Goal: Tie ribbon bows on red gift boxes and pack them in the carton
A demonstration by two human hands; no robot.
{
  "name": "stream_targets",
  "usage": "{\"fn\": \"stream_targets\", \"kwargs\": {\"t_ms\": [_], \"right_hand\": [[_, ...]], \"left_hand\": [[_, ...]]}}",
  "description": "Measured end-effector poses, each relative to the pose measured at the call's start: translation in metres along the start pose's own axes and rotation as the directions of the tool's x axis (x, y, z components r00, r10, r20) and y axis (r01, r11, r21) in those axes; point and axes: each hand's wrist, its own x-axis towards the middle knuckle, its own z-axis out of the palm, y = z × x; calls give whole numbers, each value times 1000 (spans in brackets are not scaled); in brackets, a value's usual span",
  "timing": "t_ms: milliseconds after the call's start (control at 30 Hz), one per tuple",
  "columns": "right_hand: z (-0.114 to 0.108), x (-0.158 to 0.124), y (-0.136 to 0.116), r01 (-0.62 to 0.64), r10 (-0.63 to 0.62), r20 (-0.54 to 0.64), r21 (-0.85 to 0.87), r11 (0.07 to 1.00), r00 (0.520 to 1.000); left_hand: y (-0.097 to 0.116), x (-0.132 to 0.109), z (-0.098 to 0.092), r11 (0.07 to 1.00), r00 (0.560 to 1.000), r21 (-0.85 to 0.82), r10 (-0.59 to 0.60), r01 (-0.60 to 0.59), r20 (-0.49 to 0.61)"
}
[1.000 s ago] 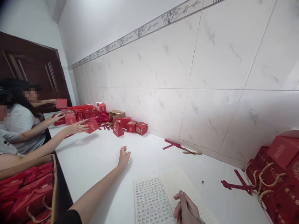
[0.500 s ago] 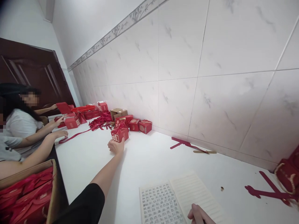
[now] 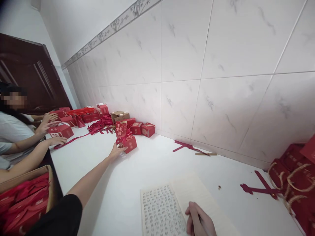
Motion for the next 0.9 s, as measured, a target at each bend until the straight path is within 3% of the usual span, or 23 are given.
{"fn": "stream_targets", "kwargs": {"t_ms": [67, 133, 200, 267, 333, 400, 533, 600, 633, 733, 767, 833, 900], "right_hand": [[-1, 0, -3, 24, -24, 29, -12, 1000, 999], [-2, 0, -4, 74, -73, 41, -19, 997, 997], [-3, -2, -6, 116, -115, 35, -17, 993, 993], [-5, -5, -6, 167, -166, 26, -20, 986, 986], [-5, -9, -7, 254, -254, 3, -50, 966, 967], [-3, -15, -10, 368, -375, -28, -131, 920, 927], [15, -38, -26, 567, -596, -19, -282, 774, 803], [30, -57, -38, 695, -715, 67, -315, 647, 696], [40, -69, -44, 776, -788, 119, -314, 547, 604], [73, -105, -57, 964, -944, 248, -207, 166, 216], [85, -115, -58, 984, -944, 305, -162, 75, 123], [109, -130, -58, 990, -913, 408, -136, -46, 14], [130, -136, -54, 974, -902, 431, -201, -101, -5]], "left_hand": [[-3, -27, -3, 1000, 990, -2, -16, 16, 141], [-7, -60, -13, 1000, 937, 25, -16, 8, 348], [-9, -95, -29, 995, 823, 88, -13, -45, 568], [-8, -131, -48, 980, 706, 154, -20, -126, 708], [-5, -164, -67, 958, 638, 201, -25, -205, 770], [-2, -189, -84, 938, 608, 234, -31, -257, 793], [3, -206, -109, 907, 532, 295, -98, -300, 841], [9, -199, -118, 910, 498, 310, -142, -273, 856], [15, -195, -120, 922, 497, 292, -135, -253, 857], [42, -188, -116, 931, 587, 184, 39, -314, 808], [52, -190, -110, 903, 619, 174, 119, -393, 777], [70, -198, -96, 795, 631, 223, 241, -564, 737], [80, -208, -82, 686, 584, 263, 286, -679, 760]]}}
